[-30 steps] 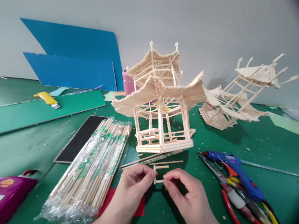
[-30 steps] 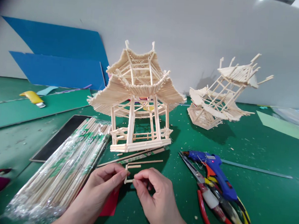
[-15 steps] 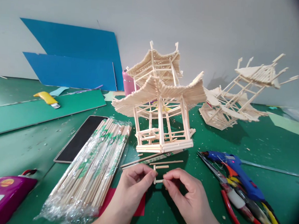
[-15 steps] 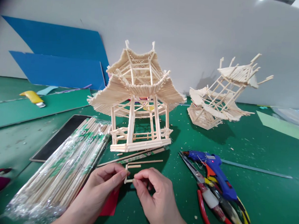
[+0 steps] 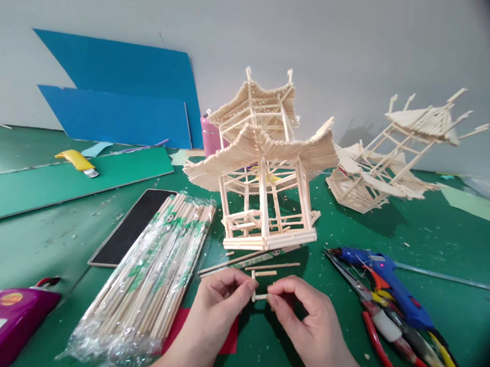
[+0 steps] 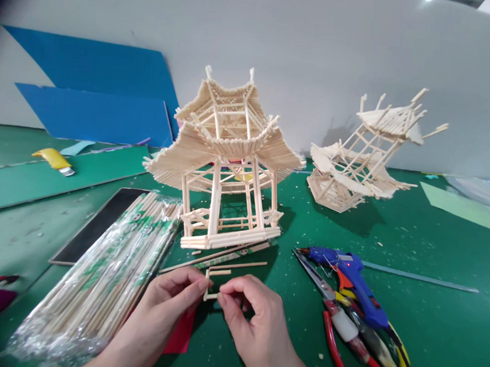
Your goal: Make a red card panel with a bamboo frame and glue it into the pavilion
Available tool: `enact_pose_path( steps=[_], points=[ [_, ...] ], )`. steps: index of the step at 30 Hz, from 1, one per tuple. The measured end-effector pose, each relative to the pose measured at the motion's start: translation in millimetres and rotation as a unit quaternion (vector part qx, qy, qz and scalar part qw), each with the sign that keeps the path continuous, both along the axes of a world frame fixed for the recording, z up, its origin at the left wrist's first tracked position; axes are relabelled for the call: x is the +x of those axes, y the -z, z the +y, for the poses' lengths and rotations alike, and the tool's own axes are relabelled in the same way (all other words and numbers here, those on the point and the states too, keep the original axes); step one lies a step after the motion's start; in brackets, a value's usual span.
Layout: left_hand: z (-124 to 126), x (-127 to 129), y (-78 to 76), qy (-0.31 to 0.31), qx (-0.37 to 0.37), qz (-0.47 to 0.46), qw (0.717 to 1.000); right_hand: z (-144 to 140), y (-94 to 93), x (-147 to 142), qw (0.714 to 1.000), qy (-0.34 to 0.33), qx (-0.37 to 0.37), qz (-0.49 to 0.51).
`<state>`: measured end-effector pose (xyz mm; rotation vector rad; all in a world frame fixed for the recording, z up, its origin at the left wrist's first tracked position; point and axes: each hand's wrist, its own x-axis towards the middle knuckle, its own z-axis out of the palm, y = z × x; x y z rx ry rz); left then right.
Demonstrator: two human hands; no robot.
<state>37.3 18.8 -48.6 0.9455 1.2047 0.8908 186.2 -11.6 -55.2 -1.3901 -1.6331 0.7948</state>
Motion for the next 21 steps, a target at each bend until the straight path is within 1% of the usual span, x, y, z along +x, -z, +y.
enact_pose_path(
  steps=[13,21],
  points=[
    [-1.4,-0.7,1.7,-0.003,0.003,-0.007,1.0,0.8,0.2,-0.8,1.0,0.002,0.001,-0.002],
    [-0.1,-0.1,-0.1,-0.008,0.007,-0.008,1.0,0.9,-1.3,-1.1,1.0,0.0,-0.003,0.002]
  ],
)
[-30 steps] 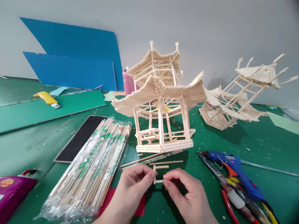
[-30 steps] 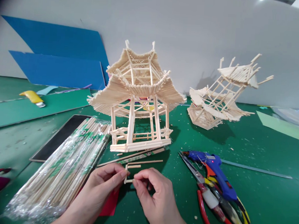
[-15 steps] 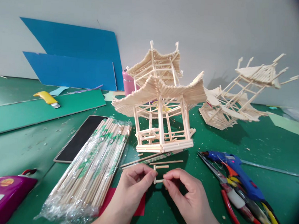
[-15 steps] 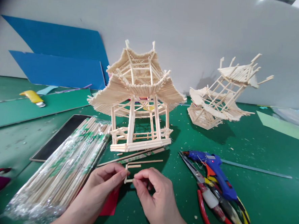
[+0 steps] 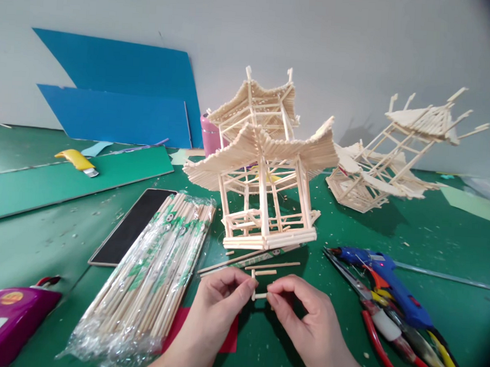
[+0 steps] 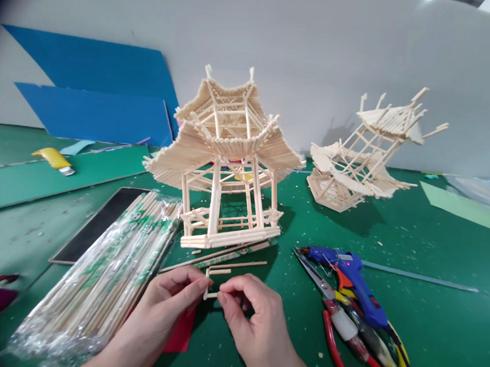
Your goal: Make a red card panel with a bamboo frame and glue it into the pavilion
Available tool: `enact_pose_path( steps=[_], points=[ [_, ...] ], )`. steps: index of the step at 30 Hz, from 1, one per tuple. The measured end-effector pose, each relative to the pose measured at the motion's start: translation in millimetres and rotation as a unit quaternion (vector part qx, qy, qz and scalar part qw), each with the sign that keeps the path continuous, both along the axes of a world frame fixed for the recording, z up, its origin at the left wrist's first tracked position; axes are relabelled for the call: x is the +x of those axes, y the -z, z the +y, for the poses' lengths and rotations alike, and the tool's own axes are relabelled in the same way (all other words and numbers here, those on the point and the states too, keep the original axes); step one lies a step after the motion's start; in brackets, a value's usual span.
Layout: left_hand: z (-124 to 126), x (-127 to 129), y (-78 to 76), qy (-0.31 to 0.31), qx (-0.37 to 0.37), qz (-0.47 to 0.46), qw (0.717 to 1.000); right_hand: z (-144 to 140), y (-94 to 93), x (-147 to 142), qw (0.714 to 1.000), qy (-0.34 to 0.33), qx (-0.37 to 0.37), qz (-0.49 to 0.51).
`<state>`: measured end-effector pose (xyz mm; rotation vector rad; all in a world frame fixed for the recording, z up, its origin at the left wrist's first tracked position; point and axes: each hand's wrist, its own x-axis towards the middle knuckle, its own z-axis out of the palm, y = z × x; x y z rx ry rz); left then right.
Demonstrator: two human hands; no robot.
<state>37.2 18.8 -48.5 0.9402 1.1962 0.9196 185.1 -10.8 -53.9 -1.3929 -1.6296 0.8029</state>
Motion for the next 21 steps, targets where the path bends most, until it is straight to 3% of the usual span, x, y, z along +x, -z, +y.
enact_pose_path(
  steps=[21],
  points=[
    [0.6,1.9,-1.7,-0.007,-0.008,-0.004,1.0,-0.3,0.3,0.8,1.0,0.001,-0.005,0.002]
  ],
)
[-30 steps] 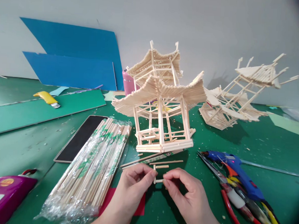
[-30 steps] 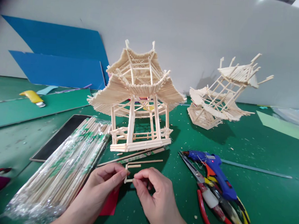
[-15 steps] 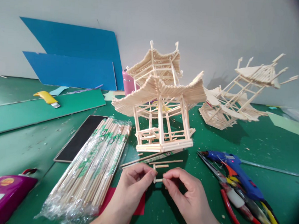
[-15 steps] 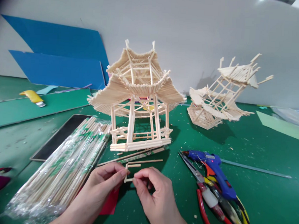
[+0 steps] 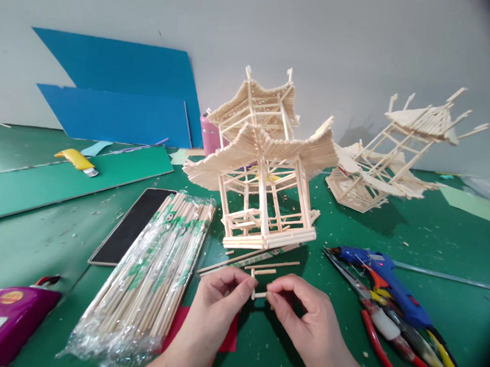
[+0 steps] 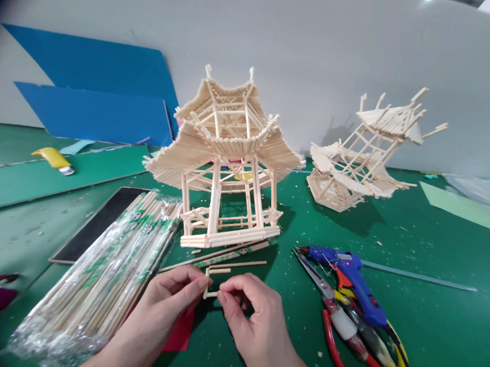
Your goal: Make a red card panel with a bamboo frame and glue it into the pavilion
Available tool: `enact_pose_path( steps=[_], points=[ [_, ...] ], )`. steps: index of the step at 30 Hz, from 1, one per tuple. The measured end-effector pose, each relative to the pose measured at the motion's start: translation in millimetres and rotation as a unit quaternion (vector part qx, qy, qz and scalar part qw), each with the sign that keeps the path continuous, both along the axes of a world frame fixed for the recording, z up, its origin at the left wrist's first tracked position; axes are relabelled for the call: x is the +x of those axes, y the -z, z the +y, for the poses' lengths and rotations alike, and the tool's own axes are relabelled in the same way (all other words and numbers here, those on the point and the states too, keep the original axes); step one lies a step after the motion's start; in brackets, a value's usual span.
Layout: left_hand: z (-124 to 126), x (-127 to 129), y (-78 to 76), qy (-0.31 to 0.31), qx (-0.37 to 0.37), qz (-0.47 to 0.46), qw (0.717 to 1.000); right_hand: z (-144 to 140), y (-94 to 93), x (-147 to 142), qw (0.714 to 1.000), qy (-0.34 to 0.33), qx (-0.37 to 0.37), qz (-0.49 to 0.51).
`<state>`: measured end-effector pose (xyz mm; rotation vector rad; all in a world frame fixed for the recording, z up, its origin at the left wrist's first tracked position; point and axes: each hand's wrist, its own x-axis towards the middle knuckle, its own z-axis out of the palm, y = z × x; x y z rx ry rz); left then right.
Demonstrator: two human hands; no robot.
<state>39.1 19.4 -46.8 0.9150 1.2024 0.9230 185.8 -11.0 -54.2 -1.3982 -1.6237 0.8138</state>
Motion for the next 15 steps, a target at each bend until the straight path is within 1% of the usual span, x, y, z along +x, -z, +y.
enact_pose_path(
  steps=[10,15],
  points=[
    [0.2,0.4,-3.1,-0.001,-0.007,0.0,1.0,-0.5,-1.1,-0.4,1.0,-0.003,0.005,-0.004],
    [-1.2,-0.3,-1.3,0.005,-0.011,0.001,1.0,-0.7,-0.6,-0.1,1.0,-0.001,-0.001,-0.004]
  ],
)
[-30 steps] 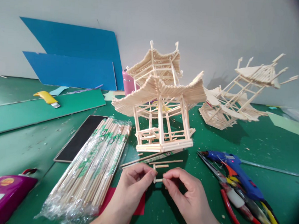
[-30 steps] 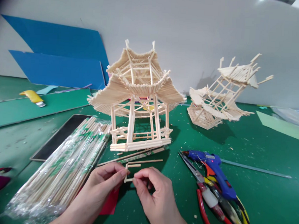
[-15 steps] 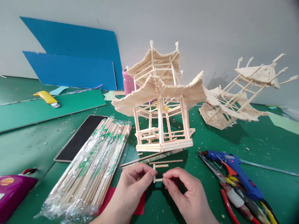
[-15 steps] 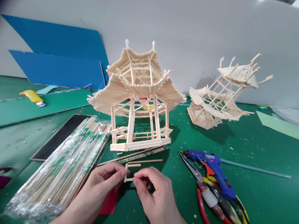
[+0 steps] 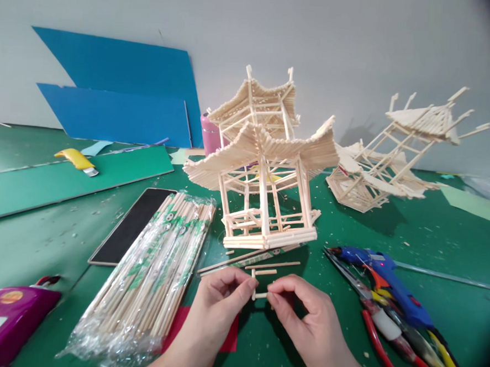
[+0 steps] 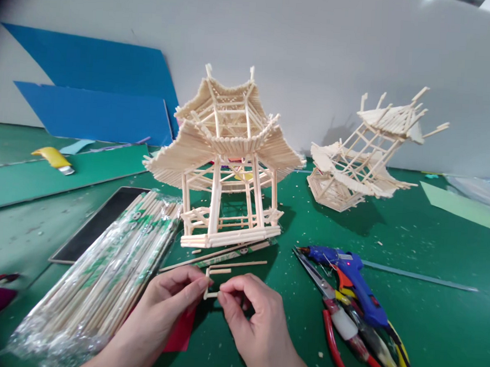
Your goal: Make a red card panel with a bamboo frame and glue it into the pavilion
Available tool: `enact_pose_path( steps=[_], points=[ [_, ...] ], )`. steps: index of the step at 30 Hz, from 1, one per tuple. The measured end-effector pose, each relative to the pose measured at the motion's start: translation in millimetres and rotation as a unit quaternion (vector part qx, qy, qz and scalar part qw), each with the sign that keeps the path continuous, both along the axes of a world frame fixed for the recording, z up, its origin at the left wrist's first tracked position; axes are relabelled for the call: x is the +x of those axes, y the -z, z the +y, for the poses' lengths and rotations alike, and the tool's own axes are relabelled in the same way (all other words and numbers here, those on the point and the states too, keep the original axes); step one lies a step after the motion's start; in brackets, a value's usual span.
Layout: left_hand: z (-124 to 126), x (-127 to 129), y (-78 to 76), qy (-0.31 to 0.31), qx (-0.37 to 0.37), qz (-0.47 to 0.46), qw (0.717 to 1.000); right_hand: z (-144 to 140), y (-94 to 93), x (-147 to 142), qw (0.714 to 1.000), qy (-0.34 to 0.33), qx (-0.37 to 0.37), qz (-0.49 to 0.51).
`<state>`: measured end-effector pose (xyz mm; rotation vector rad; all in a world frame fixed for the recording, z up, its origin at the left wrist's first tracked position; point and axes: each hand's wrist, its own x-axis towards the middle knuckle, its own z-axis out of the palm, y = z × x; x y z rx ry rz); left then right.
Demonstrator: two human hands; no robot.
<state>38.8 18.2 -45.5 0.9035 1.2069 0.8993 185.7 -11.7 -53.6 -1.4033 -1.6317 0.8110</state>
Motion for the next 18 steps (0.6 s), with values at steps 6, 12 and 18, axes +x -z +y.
enact_pose_path(
  steps=[6,12,18],
  points=[
    [0.0,-0.1,0.1,0.003,0.005,0.001,1.0,0.0,1.3,0.2,1.0,0.0,0.009,-0.001],
    [0.8,1.2,-3.4,-0.01,0.002,0.008,1.0,0.5,0.8,-0.3,1.0,0.002,0.011,-0.006],
    [-0.7,0.6,-2.5,-0.005,0.004,0.008,1.0,0.5,1.6,-0.4,1.0,0.004,0.012,-0.006]
  ],
)
